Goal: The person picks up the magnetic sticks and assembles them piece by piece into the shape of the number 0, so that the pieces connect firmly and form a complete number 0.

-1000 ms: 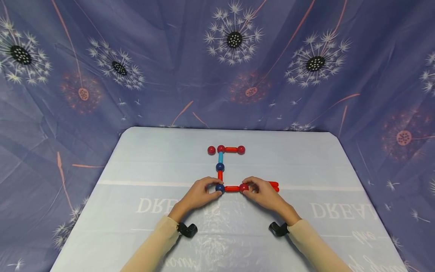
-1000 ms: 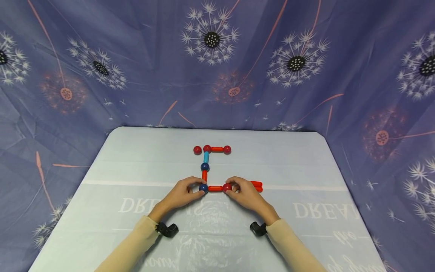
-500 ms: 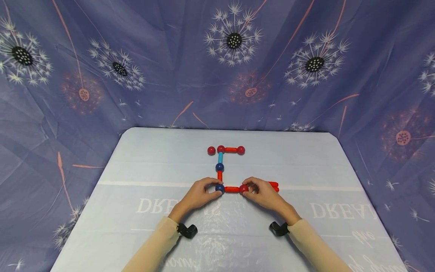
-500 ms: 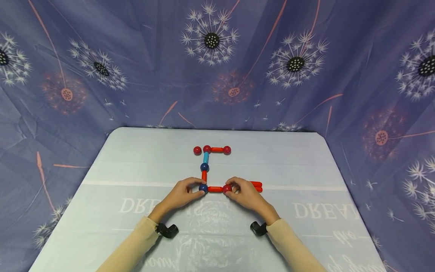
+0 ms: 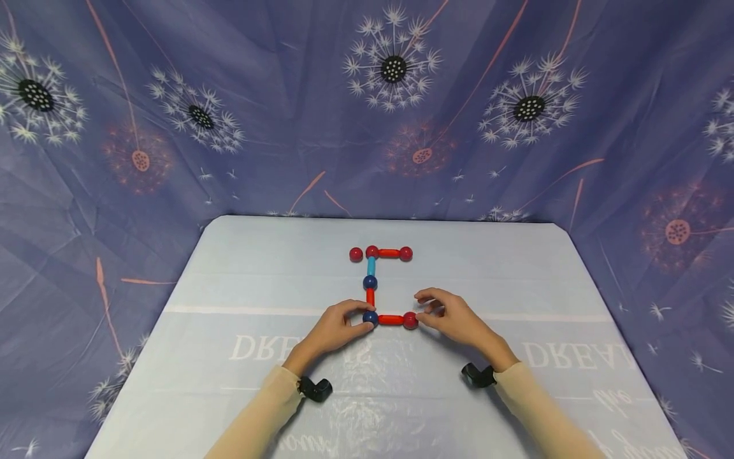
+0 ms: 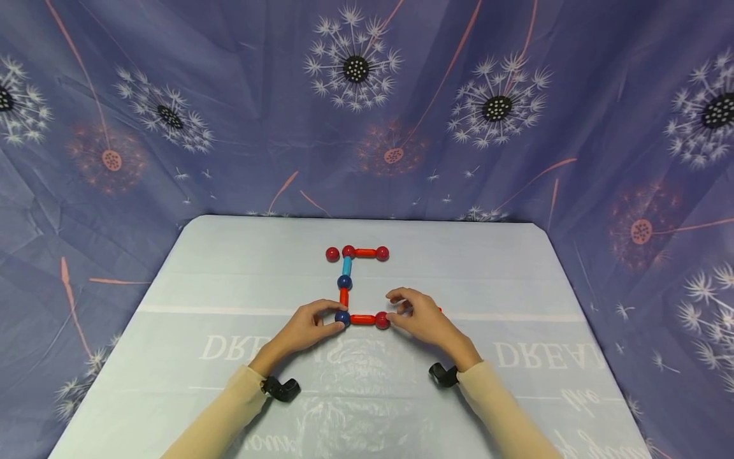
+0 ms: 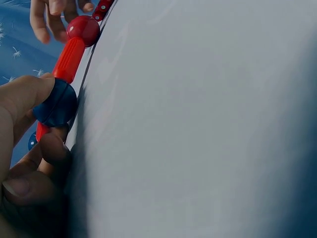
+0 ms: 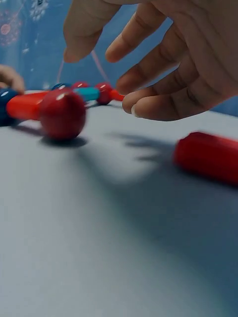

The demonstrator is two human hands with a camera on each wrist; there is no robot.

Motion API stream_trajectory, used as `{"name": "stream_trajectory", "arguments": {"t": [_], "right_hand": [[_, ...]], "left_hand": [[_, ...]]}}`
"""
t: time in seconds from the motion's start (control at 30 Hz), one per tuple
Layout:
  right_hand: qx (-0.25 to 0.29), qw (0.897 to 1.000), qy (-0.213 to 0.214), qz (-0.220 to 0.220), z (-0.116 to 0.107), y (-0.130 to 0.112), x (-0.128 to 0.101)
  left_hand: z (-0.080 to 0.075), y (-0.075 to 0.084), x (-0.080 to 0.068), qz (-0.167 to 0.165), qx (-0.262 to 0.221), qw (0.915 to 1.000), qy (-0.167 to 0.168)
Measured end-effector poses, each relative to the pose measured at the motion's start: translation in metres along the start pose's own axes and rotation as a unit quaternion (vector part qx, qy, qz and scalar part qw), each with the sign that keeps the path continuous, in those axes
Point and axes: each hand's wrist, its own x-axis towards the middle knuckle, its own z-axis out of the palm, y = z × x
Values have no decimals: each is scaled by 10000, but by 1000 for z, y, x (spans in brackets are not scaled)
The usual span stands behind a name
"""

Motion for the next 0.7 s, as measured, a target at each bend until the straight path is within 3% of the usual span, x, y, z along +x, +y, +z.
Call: {"name": "stream_trajectory", "arguments": {"t": [0.13,0.37,0.7], "right_hand": [[-123,9997,155,-149,-18,0,0],[-347,9989,314,21,-44,7,-6],[-575,9967,226,536,-57,34,-16]], "left_hand": [[0,0,0,-40,-68,10000,13],[1,-1,-1,-101,-16,9999,4],[1,-1,0,-157,-18,9999,8]]}}
